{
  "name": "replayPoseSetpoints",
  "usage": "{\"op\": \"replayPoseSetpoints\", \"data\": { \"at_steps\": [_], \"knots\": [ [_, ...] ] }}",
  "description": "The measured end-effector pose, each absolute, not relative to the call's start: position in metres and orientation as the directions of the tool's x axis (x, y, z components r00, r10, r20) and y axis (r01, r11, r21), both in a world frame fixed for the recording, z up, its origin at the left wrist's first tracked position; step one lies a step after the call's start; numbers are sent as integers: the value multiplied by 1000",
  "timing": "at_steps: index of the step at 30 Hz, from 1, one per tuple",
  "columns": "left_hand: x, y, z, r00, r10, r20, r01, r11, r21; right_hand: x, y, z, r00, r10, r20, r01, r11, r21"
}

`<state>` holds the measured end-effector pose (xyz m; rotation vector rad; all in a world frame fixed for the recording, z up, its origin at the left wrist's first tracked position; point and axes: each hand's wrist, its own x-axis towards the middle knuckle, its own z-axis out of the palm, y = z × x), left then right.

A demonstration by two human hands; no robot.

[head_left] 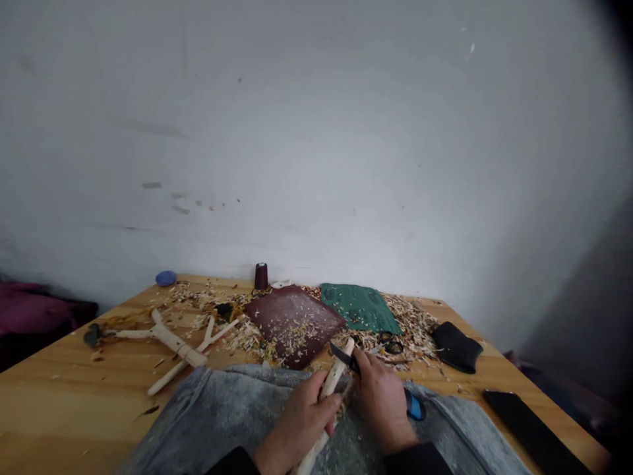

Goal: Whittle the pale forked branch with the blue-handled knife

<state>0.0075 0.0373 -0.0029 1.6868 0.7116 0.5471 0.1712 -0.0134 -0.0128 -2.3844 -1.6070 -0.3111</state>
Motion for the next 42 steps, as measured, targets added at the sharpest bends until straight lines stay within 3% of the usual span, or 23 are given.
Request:
{"op": "replayPoseSetpoints", "data": {
  "at_steps": [6,11,21,30,42],
  "knots": [
    [14,40,-11,688,706,-169,50,187,981,149,-15,-11,269,935,230,963,-257,-84],
    [15,40,-14,645,738,-199,-6,265,964,139,-17,-13,187,958,218,982,-176,-69],
    [15,39,-16,665,735,-134,-18,196,981,137,-18,-12,203,950,238,976,-215,26],
    [18,35,-21,560,820,-121,167,32,985,144,-16,-18,233,935,266,971,-239,-10],
    [14,35,-12,635,755,-161,73,148,986,141,-18,-14,187,958,219,982,-182,-42]
  ]
}}
